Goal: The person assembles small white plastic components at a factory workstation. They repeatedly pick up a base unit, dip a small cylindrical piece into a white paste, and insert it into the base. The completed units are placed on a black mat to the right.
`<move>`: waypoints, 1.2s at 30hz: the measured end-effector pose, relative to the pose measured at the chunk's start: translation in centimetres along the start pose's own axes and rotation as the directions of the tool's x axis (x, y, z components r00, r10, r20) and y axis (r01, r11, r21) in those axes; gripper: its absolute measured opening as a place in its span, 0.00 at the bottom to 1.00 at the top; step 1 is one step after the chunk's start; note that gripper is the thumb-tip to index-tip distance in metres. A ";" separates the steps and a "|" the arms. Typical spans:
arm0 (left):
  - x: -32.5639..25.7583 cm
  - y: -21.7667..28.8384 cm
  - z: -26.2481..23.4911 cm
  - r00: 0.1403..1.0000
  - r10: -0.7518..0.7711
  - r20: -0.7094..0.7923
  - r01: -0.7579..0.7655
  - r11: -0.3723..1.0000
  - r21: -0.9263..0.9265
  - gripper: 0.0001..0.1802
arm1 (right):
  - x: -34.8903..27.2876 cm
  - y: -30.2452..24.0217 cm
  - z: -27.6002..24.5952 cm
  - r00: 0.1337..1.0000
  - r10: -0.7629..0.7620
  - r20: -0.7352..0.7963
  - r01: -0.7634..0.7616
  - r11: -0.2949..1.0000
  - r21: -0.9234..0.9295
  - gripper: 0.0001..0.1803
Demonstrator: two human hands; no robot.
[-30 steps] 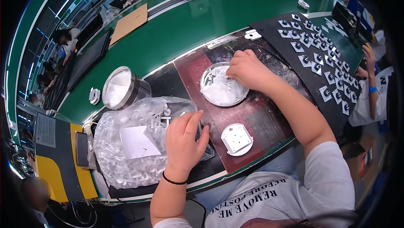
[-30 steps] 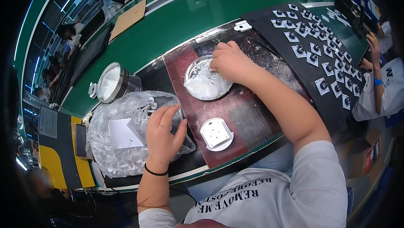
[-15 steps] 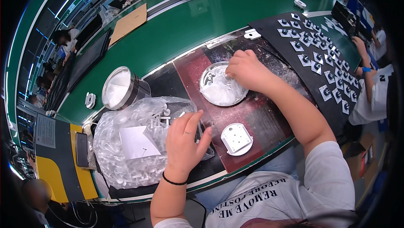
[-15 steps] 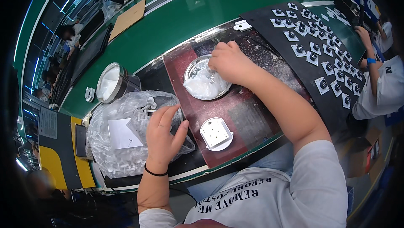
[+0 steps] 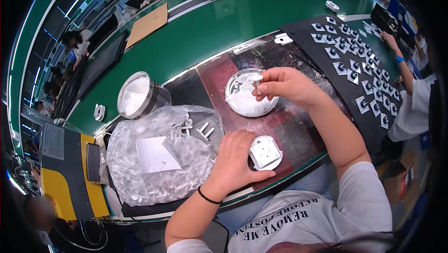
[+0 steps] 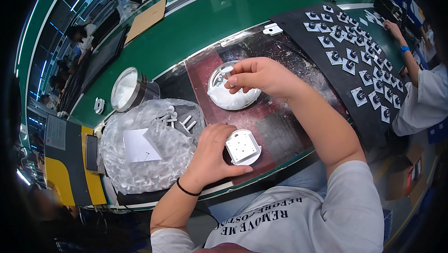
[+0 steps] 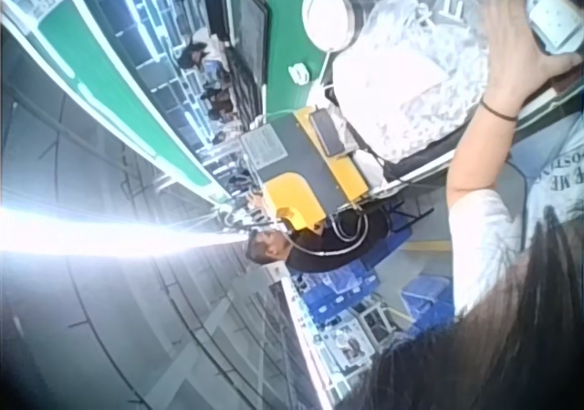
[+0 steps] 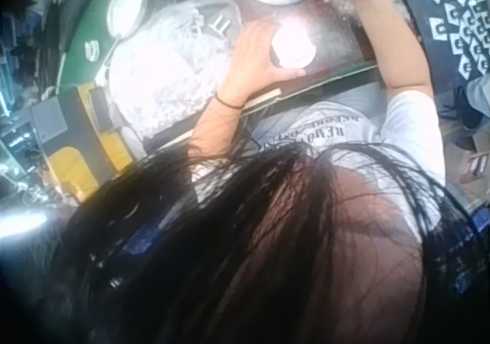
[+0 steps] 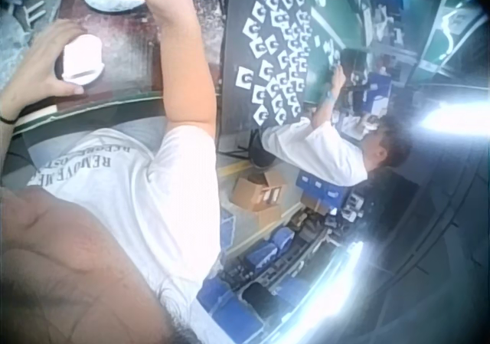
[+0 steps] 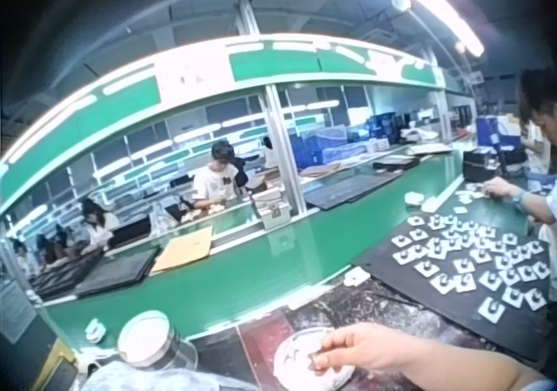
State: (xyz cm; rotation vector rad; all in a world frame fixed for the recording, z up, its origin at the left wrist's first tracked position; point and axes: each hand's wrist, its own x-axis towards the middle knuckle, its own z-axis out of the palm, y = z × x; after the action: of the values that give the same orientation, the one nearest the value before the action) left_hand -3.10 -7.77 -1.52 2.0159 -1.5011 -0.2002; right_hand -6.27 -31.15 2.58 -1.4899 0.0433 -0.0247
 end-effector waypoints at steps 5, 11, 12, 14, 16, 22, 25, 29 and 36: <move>0.0 0.1 0.1 1.000 0.014 -0.003 -0.014 1.000 0.008 0.46 | 0.0 0.3 0.0 1.000 -0.017 0.007 0.017 1.000 0.011 0.11; 0.0 0.0 0.3 0.997 0.058 -0.043 -0.058 0.998 -0.012 0.44 | 0.0 0.4 0.1 1.000 -0.029 0.011 0.029 0.999 0.035 0.12; 0.0 0.1 0.2 0.997 0.057 -0.049 -0.058 0.998 -0.014 0.43 | 0.0 0.4 0.1 1.000 -0.029 0.006 0.029 0.999 0.046 0.12; -0.1 0.1 0.2 0.997 0.055 -0.058 -0.056 0.998 -0.022 0.43 | -0.1 0.4 0.2 1.000 -0.029 -0.003 0.029 0.997 0.069 0.13; -0.2 0.1 0.2 0.997 0.051 -0.063 -0.053 0.998 -0.034 0.43 | -0.1 0.4 0.1 0.999 -0.031 0.009 0.030 0.998 0.059 0.13; -0.3 -0.1 0.3 0.999 0.024 -0.045 -0.026 0.998 -0.049 0.43 | 0.3 1.0 -0.1 0.994 -0.089 -0.061 0.088 0.996 -0.021 0.12; -0.4 0.0 0.2 0.998 0.030 -0.059 -0.032 0.999 -0.037 0.43 | 0.9 1.4 -1.0 0.946 -0.292 -0.138 0.160 0.795 -0.585 0.10; -0.2 0.3 0.1 0.999 0.017 -0.038 -0.018 0.999 -0.027 0.44 | 2.8 3.4 -3.2 0.894 -0.445 -0.042 0.139 0.365 -0.920 0.07; -0.2 0.3 0.1 0.999 0.008 -0.046 -0.009 1.000 -0.027 0.43 | 3.7 4.0 -2.7 0.890 -0.442 0.112 0.166 0.085 -0.982 0.04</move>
State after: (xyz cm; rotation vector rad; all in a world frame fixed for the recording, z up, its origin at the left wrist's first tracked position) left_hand -3.45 -7.65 -1.48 1.9790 -1.4707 -0.1692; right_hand -2.70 -33.64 -1.70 -2.8744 -0.1219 -0.6568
